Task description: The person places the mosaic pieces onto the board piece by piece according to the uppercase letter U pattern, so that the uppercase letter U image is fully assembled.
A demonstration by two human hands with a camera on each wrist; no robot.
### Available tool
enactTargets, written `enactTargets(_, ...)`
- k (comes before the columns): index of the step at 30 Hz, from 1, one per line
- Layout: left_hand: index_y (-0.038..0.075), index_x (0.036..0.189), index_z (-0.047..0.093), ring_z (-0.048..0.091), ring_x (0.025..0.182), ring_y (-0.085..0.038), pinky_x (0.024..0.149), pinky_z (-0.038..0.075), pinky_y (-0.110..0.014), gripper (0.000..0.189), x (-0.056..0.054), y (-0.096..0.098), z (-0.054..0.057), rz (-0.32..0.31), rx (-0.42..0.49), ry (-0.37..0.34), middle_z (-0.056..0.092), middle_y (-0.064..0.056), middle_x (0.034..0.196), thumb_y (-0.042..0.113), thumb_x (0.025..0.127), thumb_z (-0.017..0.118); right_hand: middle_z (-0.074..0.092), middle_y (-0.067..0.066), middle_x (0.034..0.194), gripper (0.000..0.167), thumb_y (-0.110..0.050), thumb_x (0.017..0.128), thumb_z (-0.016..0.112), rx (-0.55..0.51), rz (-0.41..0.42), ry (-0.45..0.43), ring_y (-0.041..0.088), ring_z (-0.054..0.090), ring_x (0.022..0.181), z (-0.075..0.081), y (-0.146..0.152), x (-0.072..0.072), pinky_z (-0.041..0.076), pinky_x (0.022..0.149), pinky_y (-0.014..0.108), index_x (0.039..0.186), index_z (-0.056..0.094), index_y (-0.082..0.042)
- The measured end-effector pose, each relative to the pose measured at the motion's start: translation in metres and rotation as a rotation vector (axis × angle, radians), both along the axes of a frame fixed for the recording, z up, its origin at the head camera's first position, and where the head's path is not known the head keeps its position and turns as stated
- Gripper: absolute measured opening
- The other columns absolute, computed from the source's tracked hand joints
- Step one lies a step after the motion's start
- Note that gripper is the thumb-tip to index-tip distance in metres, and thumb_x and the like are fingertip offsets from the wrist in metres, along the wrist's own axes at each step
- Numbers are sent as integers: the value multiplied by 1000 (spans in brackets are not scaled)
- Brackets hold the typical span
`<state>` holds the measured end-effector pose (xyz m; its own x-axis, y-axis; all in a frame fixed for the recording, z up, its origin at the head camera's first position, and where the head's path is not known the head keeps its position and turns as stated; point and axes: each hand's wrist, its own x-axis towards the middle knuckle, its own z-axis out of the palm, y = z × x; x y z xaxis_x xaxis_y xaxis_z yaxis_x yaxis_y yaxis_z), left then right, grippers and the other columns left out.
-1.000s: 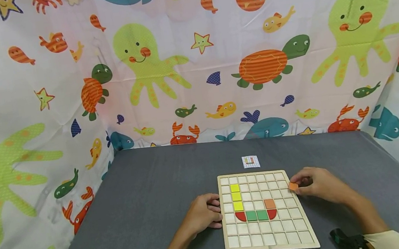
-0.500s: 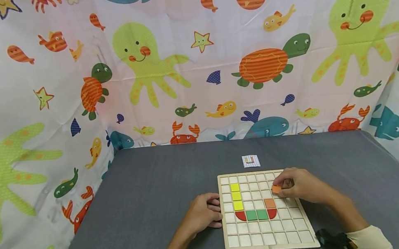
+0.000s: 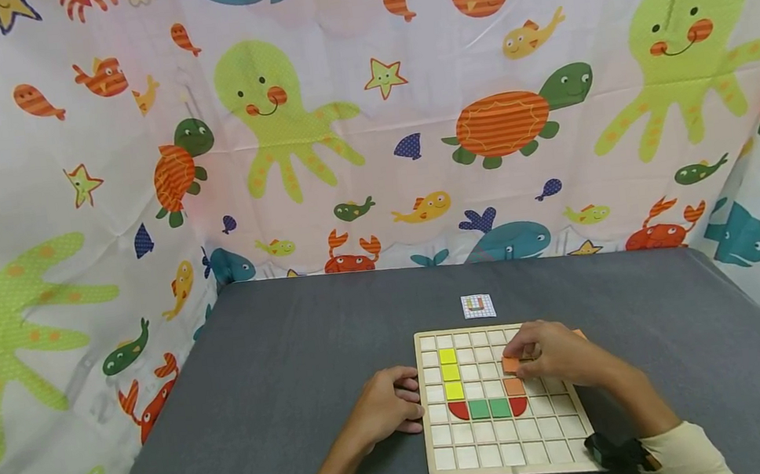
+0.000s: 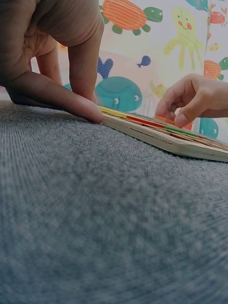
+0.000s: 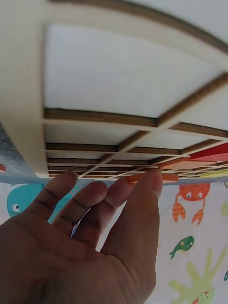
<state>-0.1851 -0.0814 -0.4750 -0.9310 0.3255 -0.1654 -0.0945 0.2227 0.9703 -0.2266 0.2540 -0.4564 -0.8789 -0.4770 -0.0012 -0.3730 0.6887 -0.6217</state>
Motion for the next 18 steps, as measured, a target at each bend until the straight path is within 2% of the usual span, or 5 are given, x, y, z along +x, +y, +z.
enactTargets(18, -9, 141, 59, 65, 92, -21, 63, 68, -37, 62, 2, 1, 2, -3, 4, 6, 61, -18, 116, -16, 81, 74, 72, -5, 104, 28, -17, 88, 85, 8, -2, 1, 13, 64, 93, 1, -5, 3, 56, 79, 28, 115, 80, -10)
